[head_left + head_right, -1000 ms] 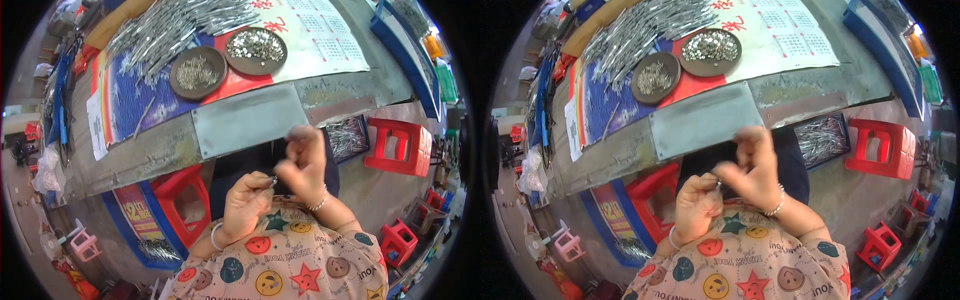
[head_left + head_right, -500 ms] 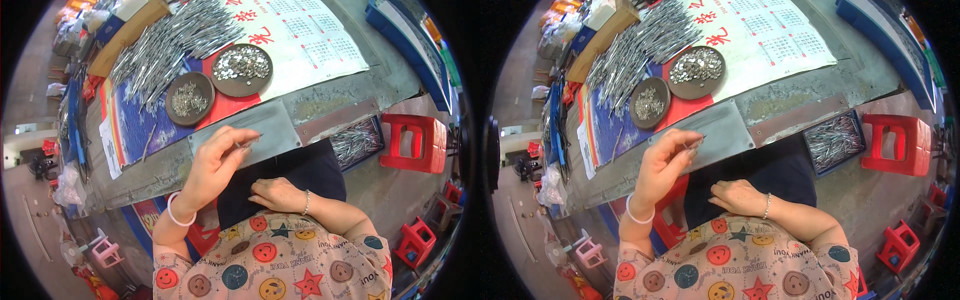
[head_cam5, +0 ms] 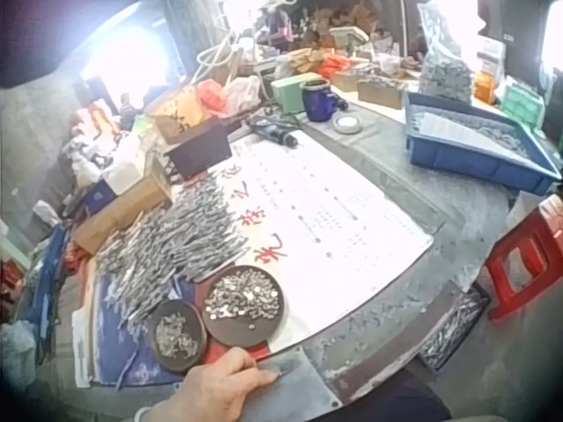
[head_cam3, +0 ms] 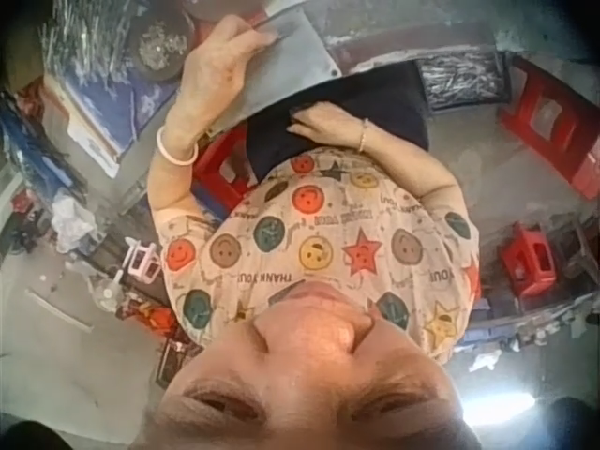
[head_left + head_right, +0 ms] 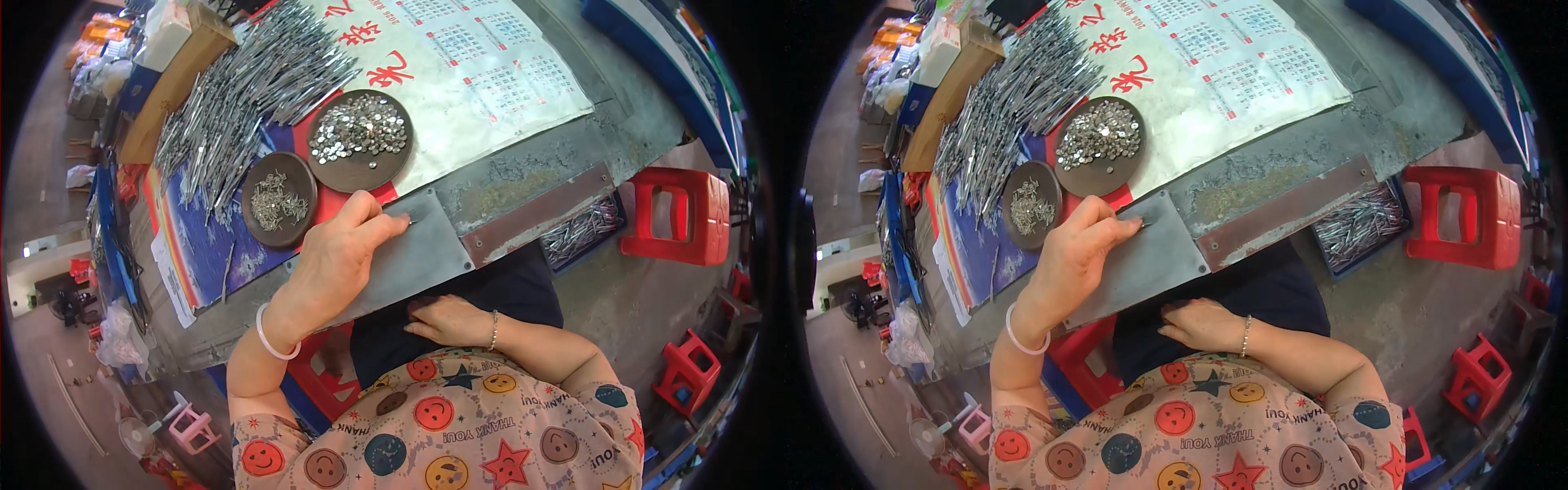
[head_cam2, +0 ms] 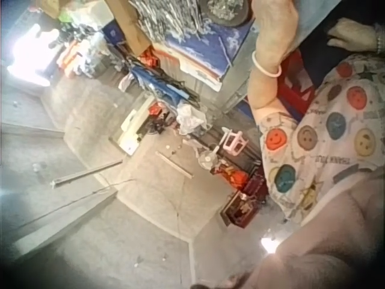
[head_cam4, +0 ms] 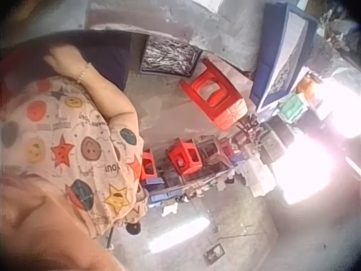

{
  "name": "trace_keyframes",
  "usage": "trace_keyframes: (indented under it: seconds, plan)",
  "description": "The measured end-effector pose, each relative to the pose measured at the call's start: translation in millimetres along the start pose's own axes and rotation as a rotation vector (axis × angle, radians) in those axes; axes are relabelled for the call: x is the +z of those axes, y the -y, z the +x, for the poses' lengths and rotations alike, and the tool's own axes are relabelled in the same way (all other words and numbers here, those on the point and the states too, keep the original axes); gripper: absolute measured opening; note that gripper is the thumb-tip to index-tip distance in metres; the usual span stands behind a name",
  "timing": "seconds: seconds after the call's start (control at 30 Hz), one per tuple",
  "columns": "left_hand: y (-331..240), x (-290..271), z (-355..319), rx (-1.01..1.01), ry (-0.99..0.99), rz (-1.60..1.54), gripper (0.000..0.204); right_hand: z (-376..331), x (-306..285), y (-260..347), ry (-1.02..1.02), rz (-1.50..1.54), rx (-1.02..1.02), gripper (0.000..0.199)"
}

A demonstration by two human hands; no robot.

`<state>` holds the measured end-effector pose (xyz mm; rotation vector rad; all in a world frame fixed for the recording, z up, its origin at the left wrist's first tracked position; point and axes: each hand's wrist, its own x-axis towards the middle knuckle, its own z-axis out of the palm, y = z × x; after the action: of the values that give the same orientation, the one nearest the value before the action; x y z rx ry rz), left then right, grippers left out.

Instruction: Manually assembling small metal pins and circular washers at a workshop table.

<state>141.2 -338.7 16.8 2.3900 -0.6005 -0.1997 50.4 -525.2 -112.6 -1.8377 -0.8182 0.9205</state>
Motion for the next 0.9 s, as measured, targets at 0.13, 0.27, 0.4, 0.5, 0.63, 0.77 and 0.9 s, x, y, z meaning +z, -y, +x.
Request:
trace_keyframes:
  seconds: [0.13, 0.27, 0.4, 0.5, 0.63, 0.77, 0.9]
  plan:
    - [7, -10, -10, 0.001, 0.047, 0.083, 0.027, 4, 0, -1, -0.015, -0.048, -0.026, 0.031]
    - [13, -19, -31, -0.011, 0.015, 0.103, 0.027, 6, 4, -2, -0.001, -0.049, 0.023, 0.032]
    - [12, -21, -51, -0.090, -0.020, 0.105, 0.028, 2, 2, 0, -0.009, -0.018, 0.053, 0.026]
    - [8, -19, -49, -0.143, -0.026, 0.118, 0.030, 1, 2, -9, -0.048, 0.010, -0.046, 0.028]
    - [-13, -1, -7, 0.001, -0.044, 0.096, 0.031, 0, -1, -5, -0.008, 0.039, -0.012, 0.027]
    - [-9, 5, 6, 0.014, -0.001, 0.089, 0.029, 5, 0, -1, -0.021, 0.037, -0.028, 0.027]
    - [5, -7, -21, -0.008, 0.005, 0.101, 0.028, 10, 1, 2, -0.060, 0.004, -0.036, 0.027]
